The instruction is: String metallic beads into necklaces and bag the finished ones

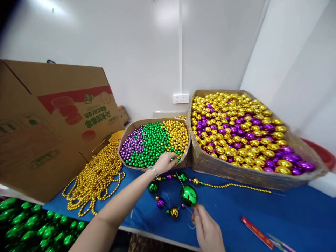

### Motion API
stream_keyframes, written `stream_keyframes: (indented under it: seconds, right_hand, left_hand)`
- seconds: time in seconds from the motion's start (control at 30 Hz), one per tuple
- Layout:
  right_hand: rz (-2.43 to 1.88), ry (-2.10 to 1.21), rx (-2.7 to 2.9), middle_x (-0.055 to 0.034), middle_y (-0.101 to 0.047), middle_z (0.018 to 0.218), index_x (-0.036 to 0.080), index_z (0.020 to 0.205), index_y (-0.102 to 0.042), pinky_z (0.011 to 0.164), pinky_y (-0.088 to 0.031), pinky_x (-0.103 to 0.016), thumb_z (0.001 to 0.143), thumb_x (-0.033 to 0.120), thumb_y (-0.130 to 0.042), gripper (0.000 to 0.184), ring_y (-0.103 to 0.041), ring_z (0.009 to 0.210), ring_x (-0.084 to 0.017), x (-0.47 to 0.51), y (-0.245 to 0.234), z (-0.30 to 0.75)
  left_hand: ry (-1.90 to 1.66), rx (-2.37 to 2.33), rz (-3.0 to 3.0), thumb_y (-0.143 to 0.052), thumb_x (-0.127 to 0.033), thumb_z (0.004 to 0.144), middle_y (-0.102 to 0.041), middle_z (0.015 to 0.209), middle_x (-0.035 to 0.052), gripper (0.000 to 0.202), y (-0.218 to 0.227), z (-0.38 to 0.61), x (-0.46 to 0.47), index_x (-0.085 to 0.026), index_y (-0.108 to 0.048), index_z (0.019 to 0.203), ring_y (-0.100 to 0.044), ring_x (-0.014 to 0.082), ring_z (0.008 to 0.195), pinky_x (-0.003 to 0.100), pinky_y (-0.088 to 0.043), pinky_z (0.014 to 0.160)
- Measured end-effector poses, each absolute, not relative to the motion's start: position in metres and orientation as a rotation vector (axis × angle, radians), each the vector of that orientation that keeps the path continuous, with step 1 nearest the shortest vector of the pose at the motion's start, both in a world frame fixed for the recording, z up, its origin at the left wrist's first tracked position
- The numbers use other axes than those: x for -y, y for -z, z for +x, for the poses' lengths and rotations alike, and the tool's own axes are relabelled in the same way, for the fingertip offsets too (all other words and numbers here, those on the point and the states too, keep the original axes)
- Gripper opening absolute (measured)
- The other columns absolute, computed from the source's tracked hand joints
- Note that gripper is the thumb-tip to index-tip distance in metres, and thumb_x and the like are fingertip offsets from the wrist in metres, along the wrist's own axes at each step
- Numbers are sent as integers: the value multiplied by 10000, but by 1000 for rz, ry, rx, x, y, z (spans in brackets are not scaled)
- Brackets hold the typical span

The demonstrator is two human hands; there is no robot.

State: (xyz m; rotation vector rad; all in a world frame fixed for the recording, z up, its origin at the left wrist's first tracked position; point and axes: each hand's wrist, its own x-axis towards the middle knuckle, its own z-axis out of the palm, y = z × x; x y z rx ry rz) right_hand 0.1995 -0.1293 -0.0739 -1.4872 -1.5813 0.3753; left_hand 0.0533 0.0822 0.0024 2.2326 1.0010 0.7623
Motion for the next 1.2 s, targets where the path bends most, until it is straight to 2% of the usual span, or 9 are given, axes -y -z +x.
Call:
stream_keyframes:
  seconds: [0.13, 0.37, 0.53, 0.63, 0.73, 0.8, 0.93, 1.03, 1.2]
  right_hand:
    - [-1505, -402, 1559, -18, -648, 651, 231, 882, -517, 527, -494, -182, 941, 368, -329, 240, -644, 548, -143, 132, 80, 203]
    - [-1516, -421, 1552, -11, -640, 645, 229, 894, -514, 528, -483, -192, 941, 363, -333, 230, -637, 547, -143, 130, 86, 202]
    - [-1498, -386, 1568, -4, -642, 640, 230, 897, -518, 518, -479, -183, 944, 355, -328, 233, -640, 541, -137, 129, 88, 202]
    - [-1505, -332, 1576, 0, -654, 642, 232, 915, -526, 508, -474, -172, 945, 344, -338, 221, -644, 540, -131, 130, 85, 203]
    - [-1505, -279, 1600, 12, -660, 633, 235, 931, -535, 497, -470, -159, 943, 338, -356, 207, -643, 523, -122, 132, 80, 205]
    - [-1514, -241, 1623, 20, -654, 612, 234, 934, -542, 487, -467, -157, 942, 333, -365, 203, -637, 502, -119, 133, 77, 207]
    - [-1505, -76, 1673, -29, -707, 742, 211, 949, -566, 526, -491, -169, 945, 316, -361, 231, -677, 597, -137, 131, 76, 209]
    - [-1479, 56, 1709, -62, -722, 868, 193, 959, -582, 595, -514, -183, 943, 297, -366, 241, -698, 703, -154, 130, 78, 208]
    - [-1463, 164, 1746, -43, -726, 842, 184, 964, -595, 632, -528, -197, 941, 273, -359, 253, -702, 718, -159, 130, 78, 207]
  left_hand:
    - [-530, -928, 2327, -554, -139, 688, -679, 740, 41, 149, 8, 69, -111, -196, -691, 681, -592, 212, 756, 298, -425, 773]
    - [-471, -874, 2334, -525, -82, 706, -656, 807, 43, 202, 11, 57, -109, -176, -691, 772, -548, 199, 889, 278, -398, 828]
    - [-545, -849, 2174, -622, -56, 625, -645, 752, 3, 187, 9, 51, -112, -181, -684, 749, -567, 157, 747, 262, -421, 780]
    - [-685, -869, 2015, -645, -157, 681, -645, 756, 13, 129, 11, 52, -105, -165, -666, 808, -577, 154, 733, 273, -441, 752]
    - [-815, -859, 1843, -514, -326, 838, -652, 862, 67, 272, 14, 50, -85, -137, -607, 1009, -607, 154, 763, 280, -471, 720]
    - [-873, -788, 1596, -499, -372, 857, -651, 895, 93, 335, 16, 47, -67, -121, -578, 1066, -626, 153, 771, 284, -487, 718]
    - [-888, -593, 932, -700, -302, 731, -659, 886, 95, 312, 16, 40, -36, -105, -628, 962, -641, 142, 749, 263, -500, 723]
    - [-882, -566, 787, -728, -259, 710, -662, 863, 82, 268, 13, 39, -24, -104, -639, 910, -649, 136, 734, 238, -508, 691]
    - [-907, -579, 712, -768, -207, 658, -643, 774, 35, 259, 11, 43, -15, -120, -621, 853, -664, 162, 753, 232, -517, 662]
